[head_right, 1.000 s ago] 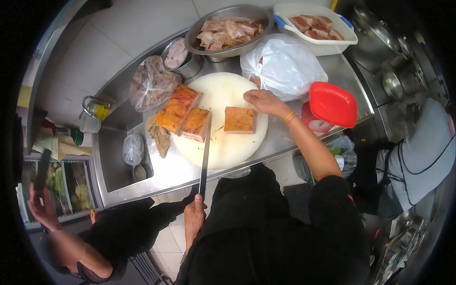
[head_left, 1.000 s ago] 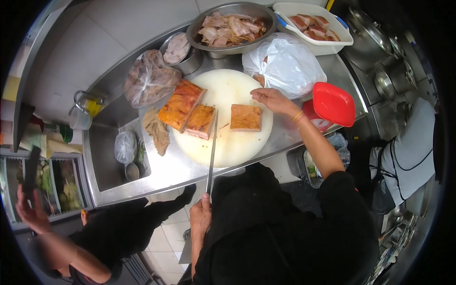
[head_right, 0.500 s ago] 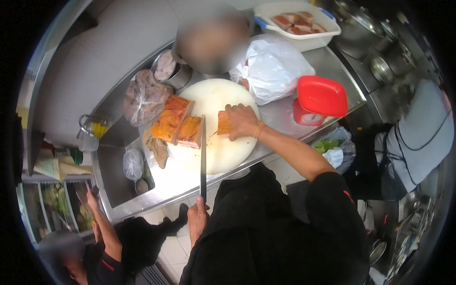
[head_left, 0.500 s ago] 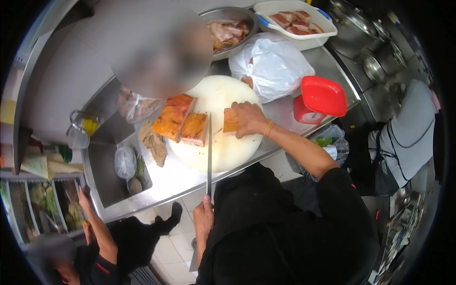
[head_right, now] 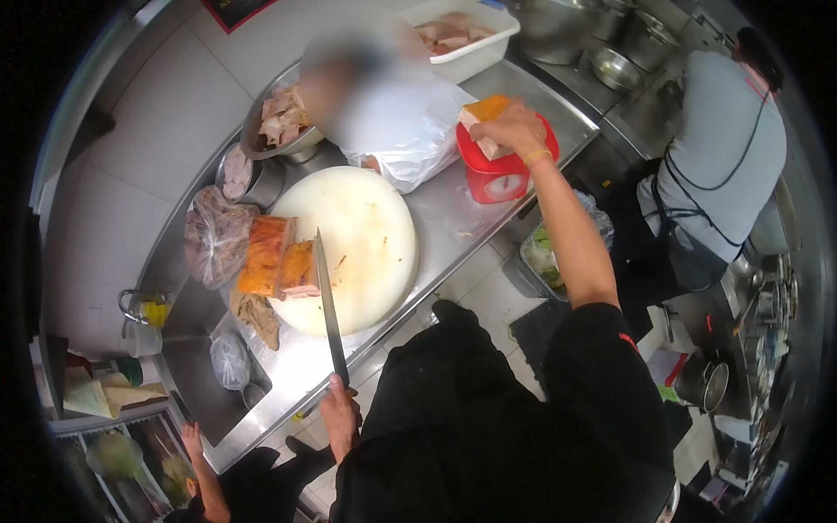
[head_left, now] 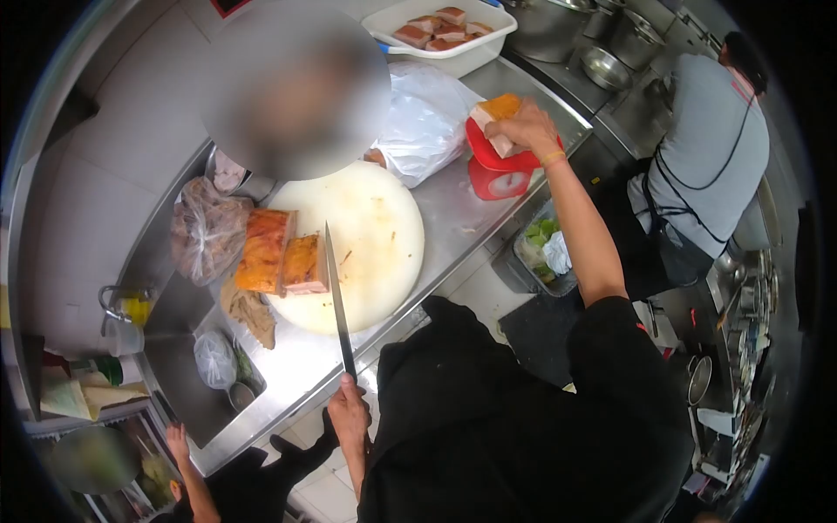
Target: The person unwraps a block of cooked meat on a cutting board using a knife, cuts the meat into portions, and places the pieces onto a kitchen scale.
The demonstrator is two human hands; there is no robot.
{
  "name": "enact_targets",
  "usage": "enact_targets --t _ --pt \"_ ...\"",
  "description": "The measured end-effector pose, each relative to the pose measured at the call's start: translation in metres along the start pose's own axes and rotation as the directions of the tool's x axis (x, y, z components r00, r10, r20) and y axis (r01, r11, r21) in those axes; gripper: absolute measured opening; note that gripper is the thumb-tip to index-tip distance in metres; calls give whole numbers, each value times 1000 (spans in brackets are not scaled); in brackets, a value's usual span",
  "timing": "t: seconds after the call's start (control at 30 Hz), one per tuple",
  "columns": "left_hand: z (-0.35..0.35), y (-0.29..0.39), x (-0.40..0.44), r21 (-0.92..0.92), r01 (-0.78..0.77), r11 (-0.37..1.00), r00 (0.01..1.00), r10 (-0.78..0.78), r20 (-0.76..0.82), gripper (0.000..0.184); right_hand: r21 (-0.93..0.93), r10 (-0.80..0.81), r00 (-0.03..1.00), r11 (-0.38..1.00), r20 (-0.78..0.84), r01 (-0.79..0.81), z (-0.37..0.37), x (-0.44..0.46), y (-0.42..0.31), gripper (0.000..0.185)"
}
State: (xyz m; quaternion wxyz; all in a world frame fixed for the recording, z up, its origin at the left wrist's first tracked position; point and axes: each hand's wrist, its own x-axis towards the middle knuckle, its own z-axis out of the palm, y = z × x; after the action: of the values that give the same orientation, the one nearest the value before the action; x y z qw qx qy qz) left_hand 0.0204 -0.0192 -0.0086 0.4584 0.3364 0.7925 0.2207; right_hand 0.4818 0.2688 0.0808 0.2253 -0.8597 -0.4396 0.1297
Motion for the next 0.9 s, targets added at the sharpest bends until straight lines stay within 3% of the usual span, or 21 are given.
enact_targets --t 0.1,0.2,0.3,0.37,0.47,0.6,0.7,0.8,0.9 --pt "-3 0 0 70 -118 990 993 119 1 77 -51 108 994 993 22 -106 4 14 16 101" --pt "-7 1 -4 72 -86 994 996 83 35 77 -81 56 977 996 205 -40 -4 7 16 101" --pt "-8 -7 -9 90 -129 988 992 129 -1 76 -79 76 995 994 67 -70 15 2 25 48" --pt "-9 -10 -17 72 -132 989 991 133 -9 74 -79 77 997 994 21 -75 18 -1 27 49" --pt "-13 -20 -23 58 -118 991 993 118 -9 74 -73 24 1000 997 18 -22 5 -23 23 60" --pt "-17 -36 -26 80 -137 987 991 137 1 75 -29 61 989 997 -136 -66 5 -14 37 86" --pt "-19 -40 -28 94 -139 986 990 140 1 77 -25 57 994 998 -97 -60 -5 -1 48 99" --pt "-19 -39 -33 84 -141 986 990 142 -2 77 -1 62 988 998 -140 -63 -8 2 52 99" --pt "-19 -40 -33 76 -151 986 988 151 5 76 -21 9 999 1000 -32 -10 -10 7 58 112"
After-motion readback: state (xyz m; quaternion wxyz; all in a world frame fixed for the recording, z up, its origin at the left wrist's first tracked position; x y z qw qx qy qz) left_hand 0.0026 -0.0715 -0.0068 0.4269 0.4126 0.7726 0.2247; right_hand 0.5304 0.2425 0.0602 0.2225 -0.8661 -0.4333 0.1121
